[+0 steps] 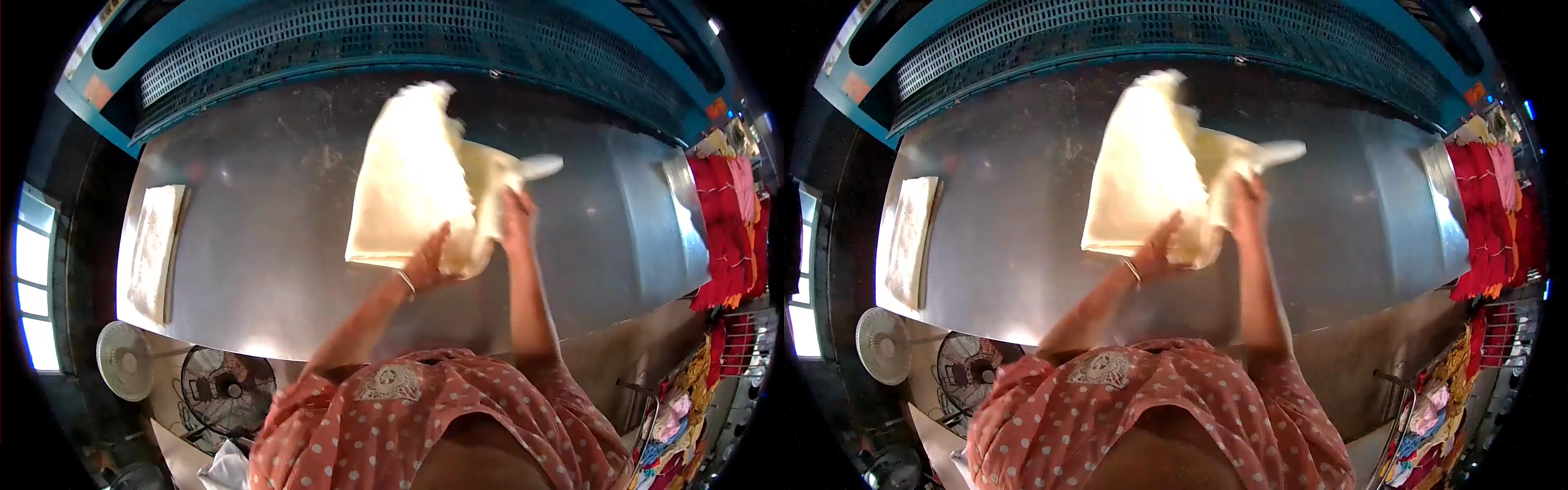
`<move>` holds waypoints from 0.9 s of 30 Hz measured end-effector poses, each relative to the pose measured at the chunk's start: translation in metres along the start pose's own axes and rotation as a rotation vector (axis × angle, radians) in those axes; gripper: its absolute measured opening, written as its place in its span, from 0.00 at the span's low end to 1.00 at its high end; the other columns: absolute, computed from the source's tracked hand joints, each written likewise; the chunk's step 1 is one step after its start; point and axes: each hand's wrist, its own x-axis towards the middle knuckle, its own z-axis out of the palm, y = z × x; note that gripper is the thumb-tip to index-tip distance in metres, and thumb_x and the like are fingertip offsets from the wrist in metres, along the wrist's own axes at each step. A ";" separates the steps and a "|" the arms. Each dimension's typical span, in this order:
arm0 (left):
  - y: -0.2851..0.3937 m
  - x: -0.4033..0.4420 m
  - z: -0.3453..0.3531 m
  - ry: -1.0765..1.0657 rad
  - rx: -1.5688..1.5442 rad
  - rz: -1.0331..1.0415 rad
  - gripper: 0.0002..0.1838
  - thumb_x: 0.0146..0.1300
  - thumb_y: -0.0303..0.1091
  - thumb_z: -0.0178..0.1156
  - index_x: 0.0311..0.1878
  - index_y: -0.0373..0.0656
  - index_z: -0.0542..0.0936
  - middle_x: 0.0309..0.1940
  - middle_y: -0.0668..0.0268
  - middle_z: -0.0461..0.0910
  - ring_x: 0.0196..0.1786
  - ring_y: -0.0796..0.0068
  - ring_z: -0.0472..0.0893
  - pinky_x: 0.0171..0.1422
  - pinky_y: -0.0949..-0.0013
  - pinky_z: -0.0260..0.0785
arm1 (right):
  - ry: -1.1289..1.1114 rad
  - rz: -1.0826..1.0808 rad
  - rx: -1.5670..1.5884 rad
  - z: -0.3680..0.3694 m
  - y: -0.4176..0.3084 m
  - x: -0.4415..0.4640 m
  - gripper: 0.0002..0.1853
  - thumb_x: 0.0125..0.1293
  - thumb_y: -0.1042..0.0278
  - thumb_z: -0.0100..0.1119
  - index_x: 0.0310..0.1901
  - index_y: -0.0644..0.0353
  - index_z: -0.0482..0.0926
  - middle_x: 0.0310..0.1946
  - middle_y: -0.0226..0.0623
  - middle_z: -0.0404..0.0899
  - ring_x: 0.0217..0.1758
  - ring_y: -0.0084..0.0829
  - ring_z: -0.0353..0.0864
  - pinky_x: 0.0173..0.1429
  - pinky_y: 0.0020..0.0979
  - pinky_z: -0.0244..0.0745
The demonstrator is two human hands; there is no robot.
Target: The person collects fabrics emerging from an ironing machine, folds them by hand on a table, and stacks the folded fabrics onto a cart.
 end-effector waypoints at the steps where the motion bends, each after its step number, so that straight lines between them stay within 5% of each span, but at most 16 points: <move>1: 0.030 -0.004 0.011 -0.175 -0.123 -0.247 0.57 0.45 0.54 0.69 0.68 0.33 0.45 0.68 0.45 0.48 0.67 0.52 0.57 0.69 0.58 0.53 | 0.017 0.089 -0.333 0.031 -0.002 0.002 0.15 0.65 0.66 0.54 0.52 0.59 0.74 0.33 0.27 0.74 0.32 0.17 0.70 0.37 0.22 0.70; 2: 0.042 -0.014 0.028 -0.010 0.152 -0.188 0.49 0.48 0.52 0.67 0.65 0.32 0.55 0.62 0.42 0.59 0.63 0.50 0.63 0.67 0.57 0.57 | -0.241 -0.063 -0.188 0.050 0.004 -0.008 0.18 0.67 0.62 0.51 0.56 0.60 0.71 0.33 0.27 0.72 0.30 0.18 0.68 0.39 0.23 0.69; 4: 0.045 -0.013 0.035 0.217 0.061 -0.359 0.34 0.54 0.49 0.63 0.56 0.32 0.67 0.49 0.45 0.73 0.46 0.56 0.78 0.51 0.58 0.72 | -0.612 -0.033 -0.288 0.080 -0.016 -0.027 0.21 0.68 0.61 0.48 0.59 0.63 0.66 0.45 0.34 0.74 0.41 0.22 0.75 0.48 0.25 0.70; 6: 0.026 -0.023 0.026 0.582 -0.647 -0.671 0.21 0.60 0.43 0.58 0.45 0.33 0.73 0.34 0.55 0.79 0.26 0.68 0.80 0.30 0.65 0.75 | -0.806 0.061 -0.216 0.078 -0.005 -0.040 0.22 0.70 0.61 0.45 0.61 0.63 0.64 0.49 0.37 0.74 0.45 0.24 0.77 0.50 0.26 0.71; 7: 0.016 -0.040 0.010 0.458 -0.628 -0.842 0.15 0.61 0.38 0.57 0.39 0.32 0.72 0.29 0.59 0.77 0.22 0.78 0.76 0.21 0.69 0.73 | -0.754 0.024 -0.239 0.066 0.019 -0.040 0.21 0.70 0.60 0.45 0.60 0.63 0.65 0.49 0.39 0.75 0.47 0.26 0.78 0.50 0.26 0.71; 8: -0.008 -0.061 0.012 0.575 -0.467 -0.927 0.14 0.60 0.35 0.59 0.31 0.32 0.71 0.22 0.60 0.75 0.22 0.76 0.76 0.20 0.67 0.71 | -0.638 -0.042 -0.325 0.051 0.040 -0.039 0.21 0.70 0.60 0.45 0.59 0.63 0.66 0.48 0.38 0.76 0.46 0.26 0.79 0.50 0.26 0.72; 9: 0.028 -0.063 -0.009 0.698 -0.665 -0.914 0.15 0.59 0.35 0.60 0.29 0.31 0.69 0.21 0.59 0.74 0.22 0.74 0.76 0.17 0.65 0.67 | -0.520 -0.103 -0.408 0.035 0.053 -0.041 0.21 0.70 0.60 0.45 0.58 0.64 0.67 0.46 0.38 0.77 0.44 0.26 0.79 0.49 0.26 0.72; 12: 0.035 -0.117 -0.045 0.658 -0.009 -0.819 0.13 0.57 0.30 0.60 0.41 0.35 0.69 0.31 0.62 0.76 0.26 0.73 0.75 0.27 0.68 0.69 | -0.185 0.163 -0.279 -0.008 0.060 -0.048 0.23 0.67 0.52 0.49 0.55 0.62 0.71 0.43 0.41 0.79 0.39 0.28 0.80 0.41 0.27 0.76; 15: 0.035 -0.124 -0.054 0.975 -0.114 -0.638 0.16 0.55 0.29 0.61 0.46 0.40 0.70 0.37 0.64 0.75 0.32 0.75 0.74 0.33 0.70 0.69 | -0.198 0.367 -0.275 -0.007 0.072 -0.041 0.32 0.63 0.43 0.50 0.57 0.64 0.65 0.45 0.48 0.76 0.41 0.36 0.80 0.39 0.31 0.77; 17: 0.041 -0.098 -0.043 1.009 -0.223 -0.792 0.21 0.55 0.29 0.61 0.51 0.39 0.68 0.41 0.63 0.75 0.36 0.75 0.75 0.36 0.69 0.71 | -0.233 0.431 -0.246 0.014 0.093 -0.019 0.35 0.62 0.41 0.50 0.58 0.65 0.64 0.48 0.47 0.74 0.44 0.35 0.78 0.40 0.34 0.77; 20: 0.008 -0.076 -0.042 0.714 -0.619 -0.754 0.18 0.56 0.29 0.61 0.51 0.39 0.72 0.39 0.66 0.79 0.41 0.76 0.76 0.45 0.71 0.71 | -0.231 0.364 -0.148 0.056 0.103 0.009 0.37 0.60 0.39 0.52 0.59 0.65 0.65 0.55 0.42 0.71 0.52 0.35 0.75 0.52 0.34 0.73; 22: 0.019 -0.070 -0.078 0.825 -0.878 -0.573 0.13 0.57 0.30 0.61 0.45 0.37 0.77 0.36 0.69 0.79 0.38 0.77 0.76 0.44 0.70 0.70 | -0.268 0.356 -0.044 0.086 0.088 0.013 0.36 0.62 0.42 0.52 0.62 0.64 0.62 0.61 0.40 0.66 0.59 0.34 0.70 0.60 0.38 0.68; 27: 0.021 -0.168 -0.215 0.799 -0.901 -0.515 0.12 0.55 0.27 0.61 0.43 0.36 0.78 0.32 0.67 0.80 0.32 0.79 0.77 0.36 0.74 0.70 | -0.353 0.298 -0.039 0.181 0.093 -0.037 0.27 0.63 0.57 0.55 0.59 0.65 0.66 0.55 0.42 0.71 0.56 0.35 0.73 0.58 0.37 0.70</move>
